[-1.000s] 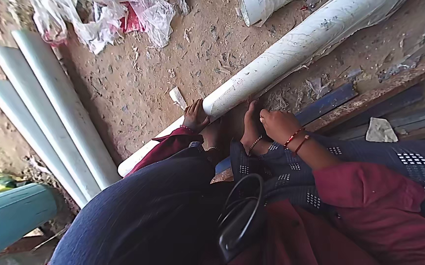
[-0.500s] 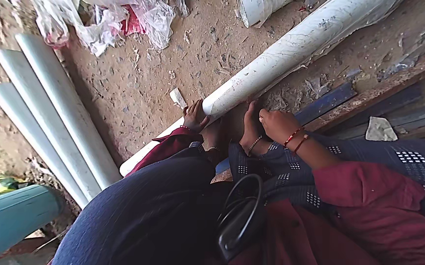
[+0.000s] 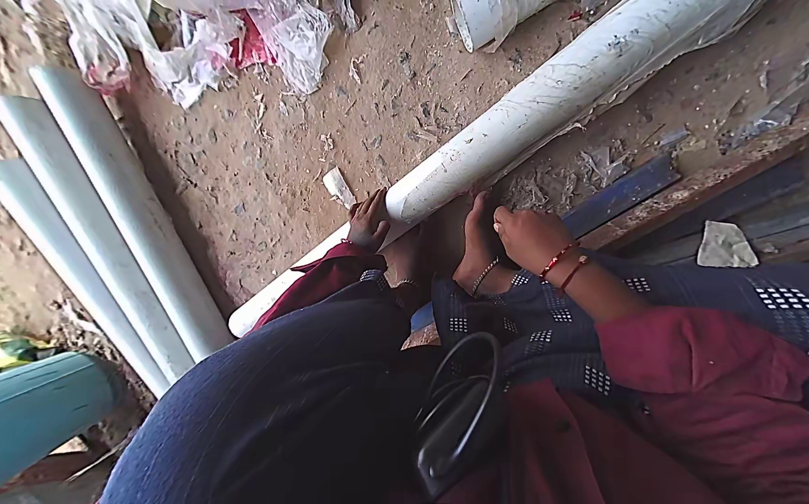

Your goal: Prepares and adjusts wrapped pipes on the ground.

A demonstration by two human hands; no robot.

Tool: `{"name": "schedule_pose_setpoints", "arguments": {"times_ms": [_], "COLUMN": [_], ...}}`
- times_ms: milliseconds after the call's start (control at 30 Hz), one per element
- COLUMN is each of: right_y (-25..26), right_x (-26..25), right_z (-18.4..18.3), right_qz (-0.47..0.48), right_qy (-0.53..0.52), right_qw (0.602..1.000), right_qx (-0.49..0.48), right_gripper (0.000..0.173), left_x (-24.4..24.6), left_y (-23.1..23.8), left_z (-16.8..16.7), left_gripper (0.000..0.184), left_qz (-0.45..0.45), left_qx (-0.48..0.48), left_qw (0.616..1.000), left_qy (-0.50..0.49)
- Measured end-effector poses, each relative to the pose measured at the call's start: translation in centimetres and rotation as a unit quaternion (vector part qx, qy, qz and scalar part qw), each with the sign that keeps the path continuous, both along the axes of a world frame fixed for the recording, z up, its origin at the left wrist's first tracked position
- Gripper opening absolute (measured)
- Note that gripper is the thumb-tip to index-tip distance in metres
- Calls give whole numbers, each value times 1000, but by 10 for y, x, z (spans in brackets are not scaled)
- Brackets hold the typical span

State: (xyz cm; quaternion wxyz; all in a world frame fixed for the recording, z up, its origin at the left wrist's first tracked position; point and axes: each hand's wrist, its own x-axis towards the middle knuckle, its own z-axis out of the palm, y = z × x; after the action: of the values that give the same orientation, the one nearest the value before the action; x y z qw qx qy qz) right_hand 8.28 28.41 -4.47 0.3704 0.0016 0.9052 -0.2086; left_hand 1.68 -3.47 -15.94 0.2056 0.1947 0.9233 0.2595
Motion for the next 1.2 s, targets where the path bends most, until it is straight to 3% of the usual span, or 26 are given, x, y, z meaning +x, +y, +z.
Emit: {"name": "schedule_pose_setpoints", "arguments": {"times_ms": [333,633,1200], "right_y": [1,1,1], "right_x": [-7,-6,-4], "right_z": [0,1,-5], "right_qz": [22,18,21], "right_qy": [-46,-41,-27], "right_qw": [999,999,999], "right_qx": [6,5,5], "right_gripper": [29,29,28], "left_x": [4,-1,-1], "left_y": [4,-2,0], "left_z": [-6,-3,-5], "left_gripper": [69,66,68], "left_qz": [10,-22,3], "left_qx": [-25,3,-20], "left_qw": [999,1000,1000], "left_qy": [42,20,-1]}}
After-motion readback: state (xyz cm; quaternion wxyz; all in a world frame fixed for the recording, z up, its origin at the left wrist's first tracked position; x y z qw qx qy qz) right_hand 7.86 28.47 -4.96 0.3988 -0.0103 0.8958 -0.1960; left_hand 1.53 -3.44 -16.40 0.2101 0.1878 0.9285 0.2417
